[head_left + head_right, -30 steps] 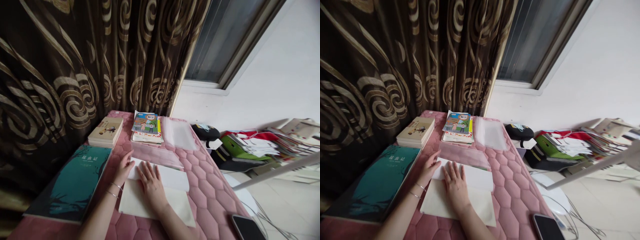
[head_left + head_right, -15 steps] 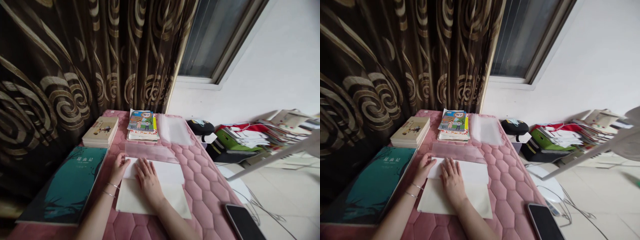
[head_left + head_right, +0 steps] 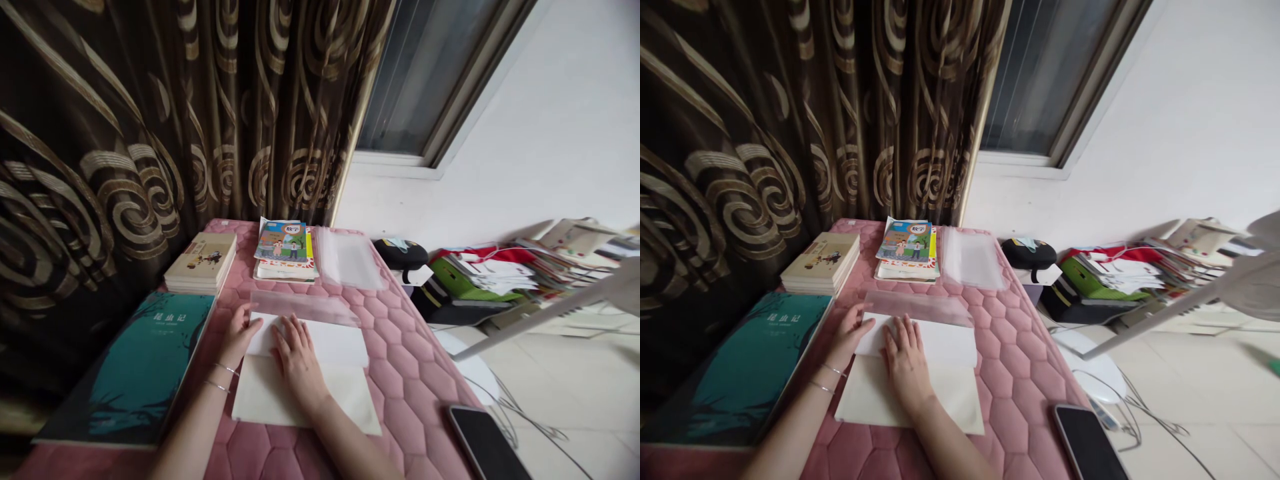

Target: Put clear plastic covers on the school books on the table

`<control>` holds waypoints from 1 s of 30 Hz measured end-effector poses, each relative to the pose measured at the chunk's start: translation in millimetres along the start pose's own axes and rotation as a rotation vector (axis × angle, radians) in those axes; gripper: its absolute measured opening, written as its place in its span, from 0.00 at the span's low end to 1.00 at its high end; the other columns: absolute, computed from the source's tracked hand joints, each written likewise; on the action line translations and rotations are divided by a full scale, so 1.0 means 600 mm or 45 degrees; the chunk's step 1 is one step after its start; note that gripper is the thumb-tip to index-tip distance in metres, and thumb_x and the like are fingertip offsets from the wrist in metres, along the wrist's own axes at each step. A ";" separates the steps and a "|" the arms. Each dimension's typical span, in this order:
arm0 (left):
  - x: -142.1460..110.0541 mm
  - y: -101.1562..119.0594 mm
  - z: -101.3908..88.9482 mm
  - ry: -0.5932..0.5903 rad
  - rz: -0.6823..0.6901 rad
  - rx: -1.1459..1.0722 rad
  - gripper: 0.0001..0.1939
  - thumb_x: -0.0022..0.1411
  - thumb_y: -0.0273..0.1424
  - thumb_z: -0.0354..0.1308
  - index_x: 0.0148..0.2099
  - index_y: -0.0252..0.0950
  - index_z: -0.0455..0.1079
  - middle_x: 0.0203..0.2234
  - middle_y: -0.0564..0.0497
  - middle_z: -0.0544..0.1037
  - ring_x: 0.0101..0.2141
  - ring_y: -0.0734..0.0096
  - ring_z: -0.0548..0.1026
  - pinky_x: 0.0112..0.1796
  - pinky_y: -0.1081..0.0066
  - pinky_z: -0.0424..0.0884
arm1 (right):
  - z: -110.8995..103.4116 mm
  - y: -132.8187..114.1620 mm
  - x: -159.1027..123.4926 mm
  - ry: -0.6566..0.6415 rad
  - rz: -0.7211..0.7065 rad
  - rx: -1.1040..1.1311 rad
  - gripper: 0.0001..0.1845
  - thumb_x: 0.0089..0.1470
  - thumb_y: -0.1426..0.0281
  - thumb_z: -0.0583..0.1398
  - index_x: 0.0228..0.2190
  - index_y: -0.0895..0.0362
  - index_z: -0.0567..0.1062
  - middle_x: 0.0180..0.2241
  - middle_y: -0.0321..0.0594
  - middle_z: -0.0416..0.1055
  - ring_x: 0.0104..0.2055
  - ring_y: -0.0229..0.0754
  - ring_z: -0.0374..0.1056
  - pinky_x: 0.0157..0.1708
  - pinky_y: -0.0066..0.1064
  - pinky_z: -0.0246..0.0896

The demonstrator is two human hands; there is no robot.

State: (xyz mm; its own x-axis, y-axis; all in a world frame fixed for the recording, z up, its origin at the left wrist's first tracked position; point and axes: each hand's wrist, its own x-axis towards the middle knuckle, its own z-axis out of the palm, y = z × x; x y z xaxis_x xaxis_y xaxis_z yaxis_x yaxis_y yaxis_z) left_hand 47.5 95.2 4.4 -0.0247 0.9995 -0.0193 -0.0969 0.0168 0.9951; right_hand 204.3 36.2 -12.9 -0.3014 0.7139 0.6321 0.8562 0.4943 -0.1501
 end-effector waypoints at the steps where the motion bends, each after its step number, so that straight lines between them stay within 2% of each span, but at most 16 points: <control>1: 0.001 -0.004 0.000 -0.007 0.026 0.015 0.29 0.44 0.39 0.66 0.47 0.35 0.64 0.25 0.55 0.75 0.27 0.70 0.73 0.28 0.73 0.66 | -0.001 0.000 0.001 0.008 0.007 0.010 0.20 0.61 0.75 0.52 0.54 0.60 0.69 0.57 0.54 0.63 0.66 0.52 0.47 0.59 0.51 0.56; 6: 0.006 -0.019 0.001 -0.019 0.138 0.038 0.29 0.51 0.40 0.63 0.52 0.34 0.62 0.24 0.56 0.73 0.26 0.72 0.71 0.27 0.75 0.63 | -0.013 0.004 0.007 -0.023 0.061 0.015 0.17 0.61 0.73 0.53 0.50 0.57 0.72 0.49 0.49 0.69 0.60 0.51 0.56 0.59 0.50 0.54; 9: 0.007 -0.023 0.000 0.004 0.196 0.016 0.31 0.52 0.41 0.63 0.55 0.34 0.61 0.25 0.55 0.73 0.24 0.75 0.68 0.26 0.75 0.61 | -0.024 0.017 0.011 -0.060 0.140 -0.020 0.17 0.60 0.71 0.55 0.50 0.54 0.72 0.50 0.46 0.69 0.60 0.53 0.55 0.59 0.51 0.50; 14: 0.010 -0.027 -0.002 0.009 0.267 0.030 0.34 0.56 0.42 0.62 0.60 0.34 0.58 0.19 0.61 0.66 0.19 0.78 0.59 0.22 0.77 0.54 | -0.044 0.054 0.014 -0.047 0.339 -0.118 0.17 0.61 0.71 0.52 0.49 0.52 0.73 0.53 0.46 0.67 0.60 0.52 0.54 0.59 0.51 0.48; 16: 0.009 -0.026 0.000 0.004 0.280 0.003 0.35 0.56 0.42 0.62 0.61 0.35 0.57 0.18 0.61 0.65 0.19 0.78 0.59 0.22 0.77 0.55 | -0.049 0.071 0.015 -0.048 0.410 -0.155 0.18 0.61 0.71 0.52 0.51 0.51 0.71 0.55 0.47 0.65 0.60 0.53 0.54 0.58 0.51 0.48; 20: 0.005 -0.017 0.004 -0.025 0.260 -0.072 0.38 0.54 0.43 0.63 0.63 0.34 0.55 0.22 0.57 0.70 0.22 0.74 0.66 0.25 0.74 0.63 | -0.056 0.115 0.012 0.026 0.628 -0.106 0.24 0.58 0.64 0.54 0.56 0.55 0.65 0.59 0.51 0.59 0.61 0.56 0.53 0.57 0.54 0.48; 22: 0.003 -0.012 0.006 -0.023 0.257 -0.061 0.38 0.54 0.43 0.63 0.62 0.34 0.55 0.23 0.57 0.71 0.22 0.74 0.66 0.25 0.74 0.64 | -0.061 0.144 0.008 0.095 0.815 0.009 0.31 0.54 0.58 0.56 0.57 0.56 0.64 0.60 0.52 0.57 0.61 0.59 0.52 0.57 0.56 0.48; 24: 0.003 -0.010 0.007 -0.011 0.273 -0.042 0.37 0.55 0.43 0.62 0.62 0.34 0.57 0.22 0.57 0.70 0.22 0.75 0.66 0.25 0.75 0.64 | -0.068 0.174 0.004 0.132 1.012 0.236 0.36 0.49 0.53 0.59 0.56 0.57 0.64 0.59 0.53 0.59 0.61 0.59 0.54 0.57 0.54 0.50; 27: 0.003 -0.011 0.006 0.013 0.302 -0.032 0.35 0.55 0.42 0.62 0.61 0.34 0.58 0.23 0.57 0.70 0.23 0.75 0.66 0.26 0.75 0.65 | -0.080 0.210 -0.001 0.125 1.289 0.805 0.41 0.41 0.51 0.64 0.54 0.55 0.66 0.51 0.49 0.69 0.53 0.54 0.64 0.50 0.44 0.61; 30: 0.004 -0.012 0.005 0.025 0.302 -0.026 0.35 0.54 0.42 0.63 0.60 0.35 0.60 0.23 0.57 0.70 0.23 0.75 0.67 0.26 0.74 0.66 | -0.090 0.225 -0.001 0.159 1.439 1.276 0.44 0.36 0.52 0.68 0.54 0.55 0.66 0.46 0.45 0.73 0.44 0.49 0.70 0.39 0.35 0.67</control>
State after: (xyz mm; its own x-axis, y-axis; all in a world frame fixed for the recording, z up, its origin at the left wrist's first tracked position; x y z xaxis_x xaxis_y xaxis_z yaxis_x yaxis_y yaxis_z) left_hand 50.9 97.8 -2.6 -0.0688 0.9747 0.2126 -0.1060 -0.2190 0.9699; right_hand 342.9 75.9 7.3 0.3795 0.9180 -0.1151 -0.0395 -0.1082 -0.9933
